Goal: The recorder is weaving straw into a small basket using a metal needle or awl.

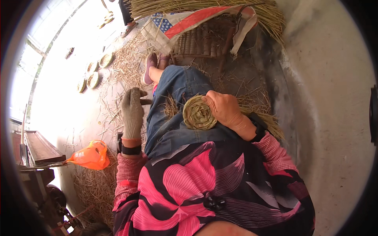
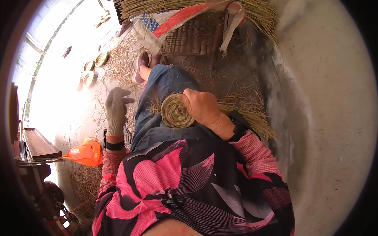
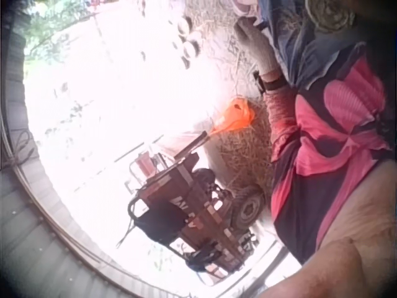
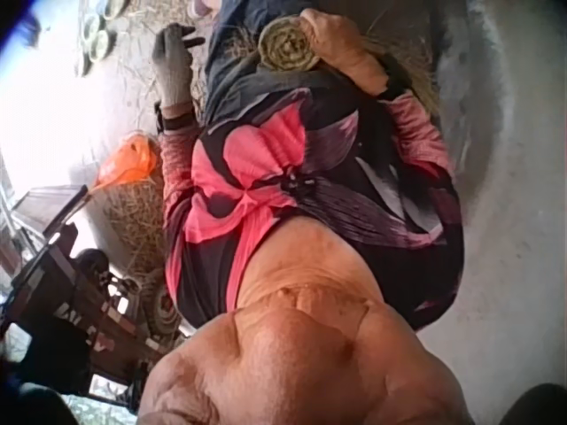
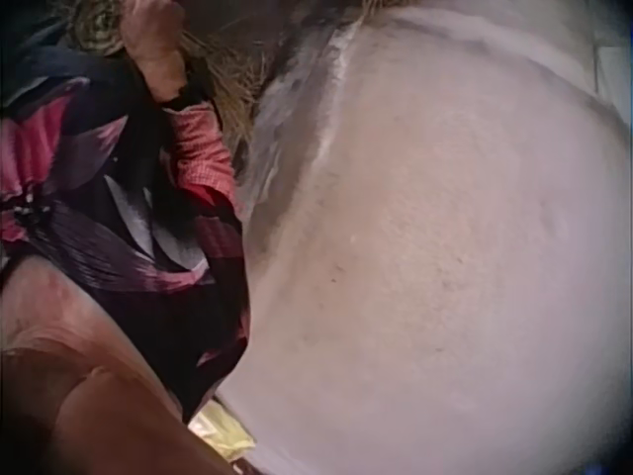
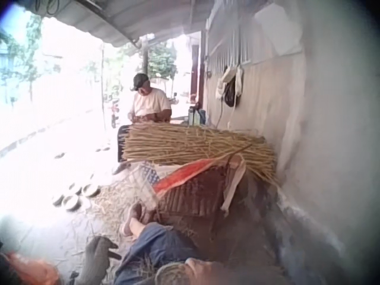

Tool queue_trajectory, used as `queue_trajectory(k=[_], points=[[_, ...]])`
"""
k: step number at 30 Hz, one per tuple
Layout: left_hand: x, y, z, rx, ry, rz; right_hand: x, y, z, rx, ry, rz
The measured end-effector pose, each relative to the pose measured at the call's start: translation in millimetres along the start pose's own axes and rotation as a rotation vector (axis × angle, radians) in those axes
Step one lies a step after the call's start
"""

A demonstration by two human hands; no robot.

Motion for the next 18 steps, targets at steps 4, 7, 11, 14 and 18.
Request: queue_trajectory(k=[4, 7, 11, 14, 18], points=[[-33, 19, -9, -0.272, -0.683, -0.525, -7, 2, -5, 0.009, 0.018, -0.033], [-49, 67, -74, 0.22, -0.78, -0.624, -7, 1, -6, 0.026, 0.008, -0.048], [-44, 83, -96, 0.203, -0.938, -0.605, -7, 1, -4, 0.021, -0.009, -0.068], [-44, 83, -99, 0.118, -1.015, -0.645, -8, 3, -5, 0.014, -0.015, -0.072], [-44, 85, -100, 0.059, -1.089, -0.703, -6, 4, -5, 0.018, -0.017, -0.077]])
Point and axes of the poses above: each hand's wrist, its own y-axis away from the middle knuckle, its own z-axis out of the back of the hand, x = y × z, the point moved 8 cm from there along -y, towards the middle knuckle, and after that the axes turned 12 degrees about z, right-handed, at the moved point
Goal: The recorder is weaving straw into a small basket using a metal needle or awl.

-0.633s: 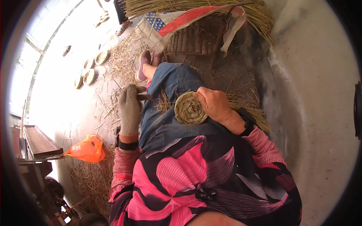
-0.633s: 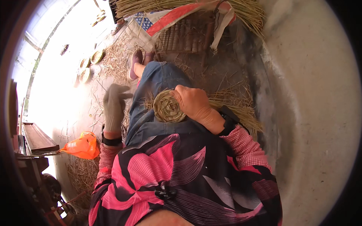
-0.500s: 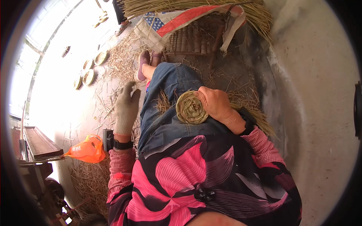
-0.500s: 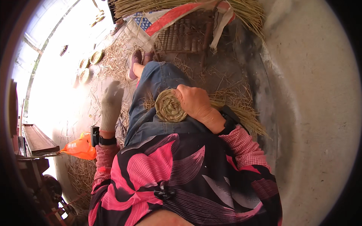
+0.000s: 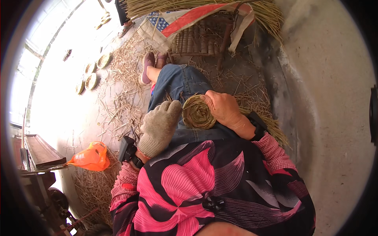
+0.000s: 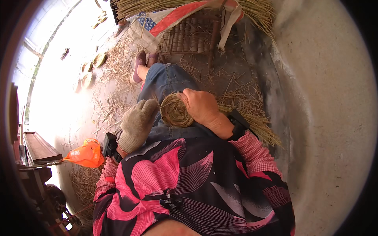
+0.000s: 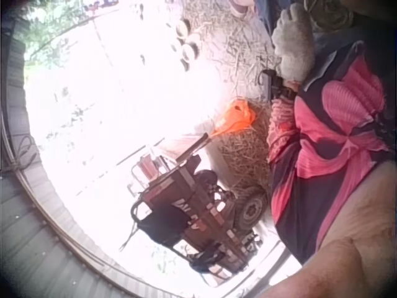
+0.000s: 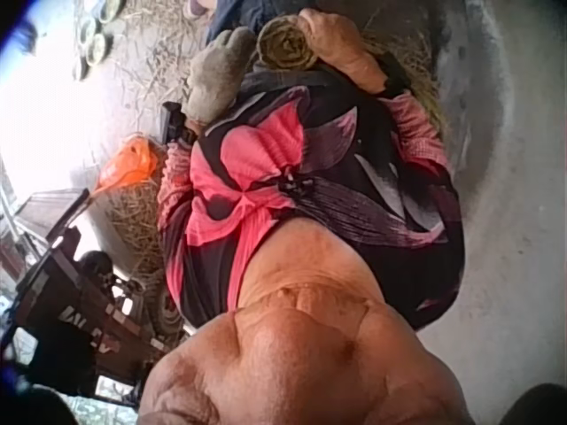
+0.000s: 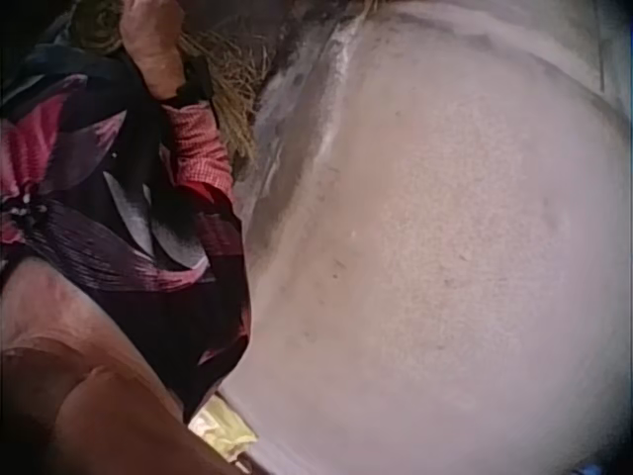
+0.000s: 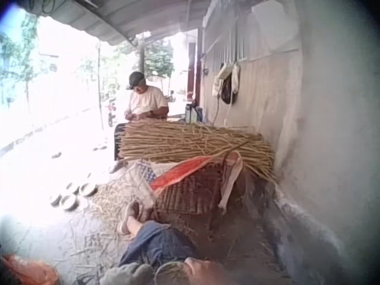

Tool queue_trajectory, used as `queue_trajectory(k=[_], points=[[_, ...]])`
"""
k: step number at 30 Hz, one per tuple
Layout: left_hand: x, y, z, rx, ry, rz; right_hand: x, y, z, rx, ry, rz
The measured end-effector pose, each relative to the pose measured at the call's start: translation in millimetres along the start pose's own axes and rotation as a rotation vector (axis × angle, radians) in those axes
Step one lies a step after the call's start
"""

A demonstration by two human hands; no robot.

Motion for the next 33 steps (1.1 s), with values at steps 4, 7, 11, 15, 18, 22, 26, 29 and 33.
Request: queue_trajectory(k=[4, 7, 11, 15, 18, 22, 26, 29, 33], points=[[-2, 0, -2, 0.023, -0.051, -0.001, 0, 1, -1, 0.011, 0.0, -0.008], [-7, -2, -1, 0.04, -0.125, -0.007, 2, 0, -1, 0.04, 0.022, -0.019], [-29, -2, 6, 0.127, -0.243, -0.074, 11, 0, -3, 0.07, 0.084, 0.009], [-47, -5, -7, 0.079, -0.374, -0.164, 22, -7, -4, 0.146, 0.165, 0.033], [-42, -6, -5, 0.057, -0.319, -0.156, 21, -2, -4, 0.055, 0.122, 0.066], [-28, -1, 37, -0.044, -0.243, -0.215, 2, 3, 5, 0.017, 0.152, -0.046], [-24, 10, 42, -0.042, -0.212, -0.257, 6, 2, 7, -0.014, 0.136, 0.004], [-43, 5, 22, -0.077, -0.244, -0.353, 24, -2, 6, -0.021, 0.175, 0.079], [-27, -3, -2, 0.0, -0.064, -0.215, 36, -2, 10, -0.081, 0.204, 0.248]])
Point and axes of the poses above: each hand's wrist, its own y-axis away from the middle knuckle, its own z-axis out of the back of the hand, x = y × z, the point moved 8 cm from there along -y, towards the middle knuckle, and after that the axes turned 12 degrees about z, right-handed, at the moved point
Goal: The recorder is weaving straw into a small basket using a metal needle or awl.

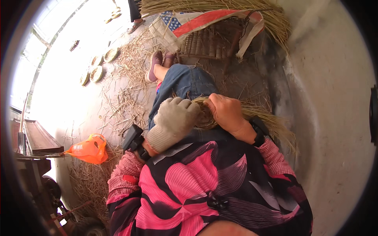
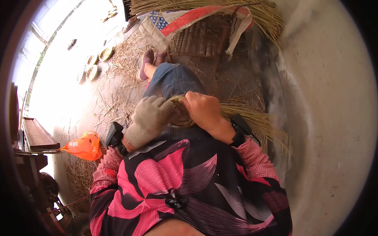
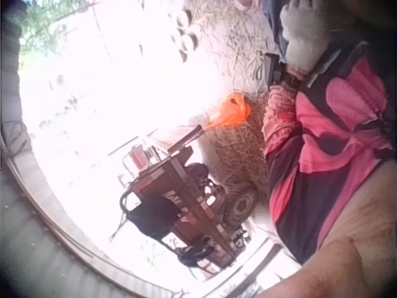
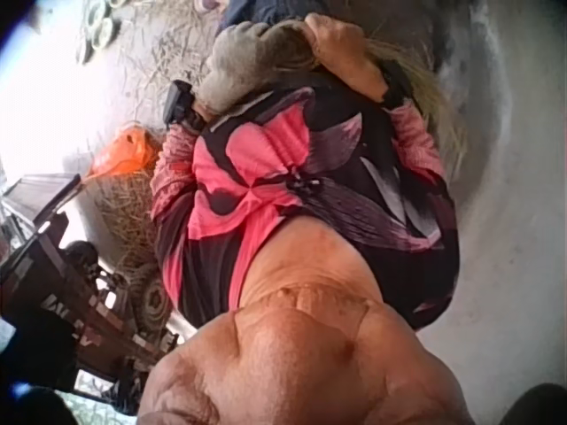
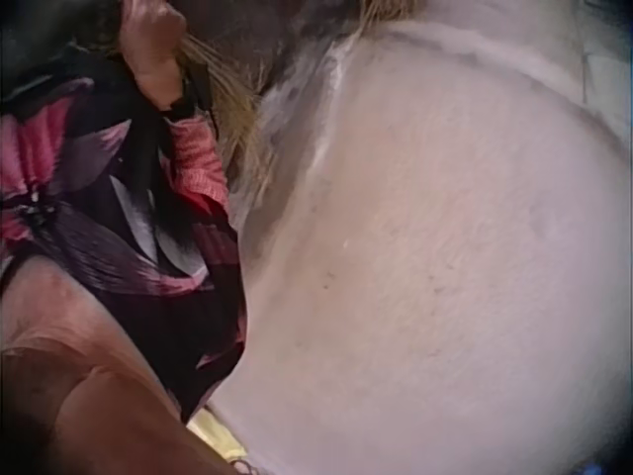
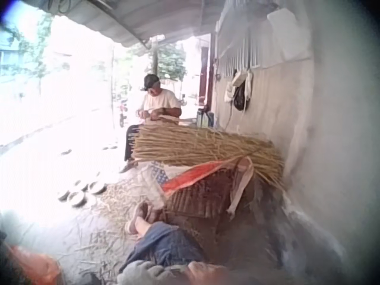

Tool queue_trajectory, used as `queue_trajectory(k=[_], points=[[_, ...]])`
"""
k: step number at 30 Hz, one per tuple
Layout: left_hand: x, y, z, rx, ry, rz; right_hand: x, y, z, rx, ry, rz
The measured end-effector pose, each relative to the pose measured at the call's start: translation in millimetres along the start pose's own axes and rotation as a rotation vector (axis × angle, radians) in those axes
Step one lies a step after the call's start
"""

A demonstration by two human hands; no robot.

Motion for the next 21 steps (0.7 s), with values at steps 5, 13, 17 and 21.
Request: queue_trajectory(k=[5, 13, 17, 21], points=[[67, 9, 31, -0.067, 1.116, 0.456, -2, 11, 29, -0.291, -0.146, 0.237], [59, 11, -38, 0.552, 1.265, 0.464, 4, 11, 25, -0.345, -0.217, 0.328], [40, -19, -9, 0.184, 0.74, 0.084, 6, 3, 16, -0.223, -0.224, 0.301], [10, -20, 19, 0.209, 0.47, 0.145, -3, 3, 2, -0.06, -0.175, 0.078]])
Point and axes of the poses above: each hand's wrist, its own y-axis away from the middle knuckle, its own z-axis out of the back of the hand, x = y × z, the point moved 8 cm from there along -y, towards the middle knuckle, and after that the axes turned 12 degrees about z, right-handed, at the moved point
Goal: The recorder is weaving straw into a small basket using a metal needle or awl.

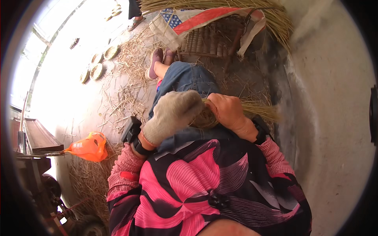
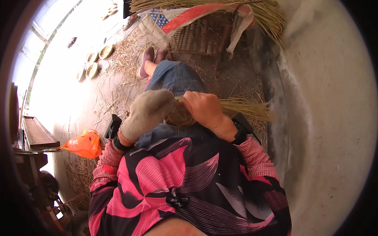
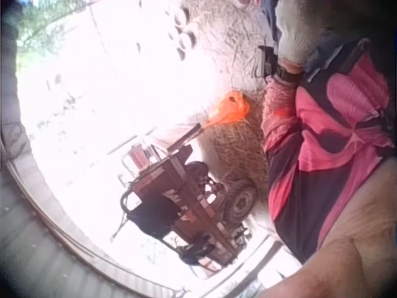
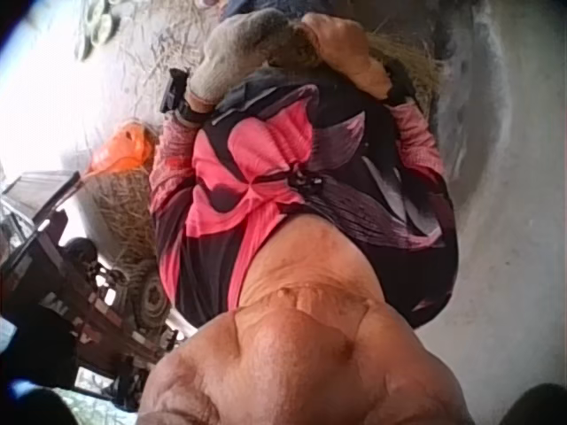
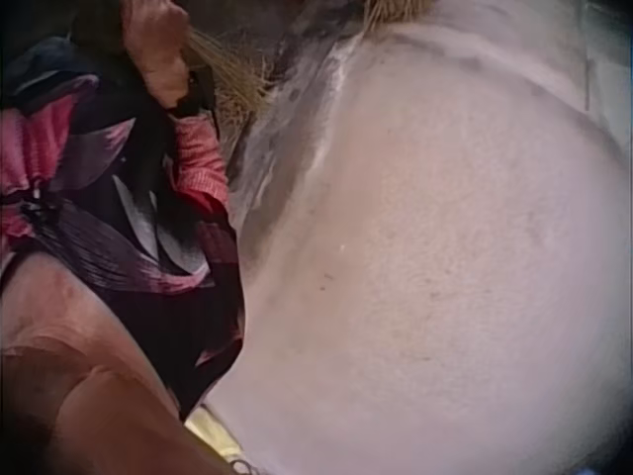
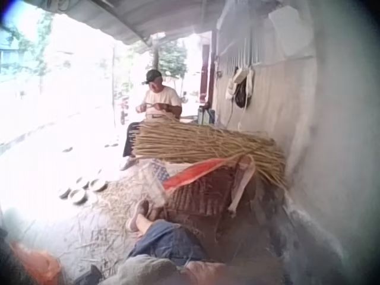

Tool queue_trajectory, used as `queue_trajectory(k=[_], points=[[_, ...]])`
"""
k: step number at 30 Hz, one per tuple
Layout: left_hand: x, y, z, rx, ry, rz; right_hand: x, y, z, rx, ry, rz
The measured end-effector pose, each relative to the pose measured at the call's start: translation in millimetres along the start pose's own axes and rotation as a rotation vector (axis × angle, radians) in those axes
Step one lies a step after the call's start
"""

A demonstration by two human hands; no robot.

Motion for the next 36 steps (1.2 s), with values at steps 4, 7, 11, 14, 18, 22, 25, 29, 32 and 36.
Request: queue_trajectory(k=[4, 7, 11, 14, 18, 22, 25, 29, 32, 36], points=[[-19, 24, -27, -0.013, -0.367, -0.269, -12, 5, -13, 0.102, -0.018, -0.127], [-14, 31, -38, 0.094, -0.502, -0.266, -14, 6, -16, 0.144, -0.098, -0.142], [-19, 30, -27, 0.19, -0.478, -0.276, -11, 3, -11, 0.126, -0.141, -0.085], [-23, 31, 27, -0.186, -0.06, -0.326, -9, 2, -8, 0.087, -0.152, -0.053], [44, 8, 47, -0.345, 0.437, 0.045, 4, -3, -2, 0.017, -0.137, 0.078], [58, -20, -20, 0.067, 0.369, 0.046, 22, -18, 4, -0.001, -0.106, 0.235], [25, -23, -35, 0.066, 0.11, -0.393, 27, -19, 4, 0.028, -0.071, 0.308], [67, -69, -25, -0.029, 0.14, -0.119, 29, -25, 7, 0.024, -0.11, 0.355], [99, -85, -28, 0.101, 2.023, 0.254, 11, -30, 12, 0.032, -0.148, 0.322], [58, -45, 17, 0.107, 1.49, 0.004, -12, -24, 7, 0.134, -0.245, 0.201]])
Point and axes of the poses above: each hand's wrist, its own y-axis away from the middle knuckle, its own z-axis out of the back of the hand, x = y × z, the point moved 8 cm from there along -y, towards the middle knuckle, and after that the axes turned 12 degrees about z, right-handed, at the moved point
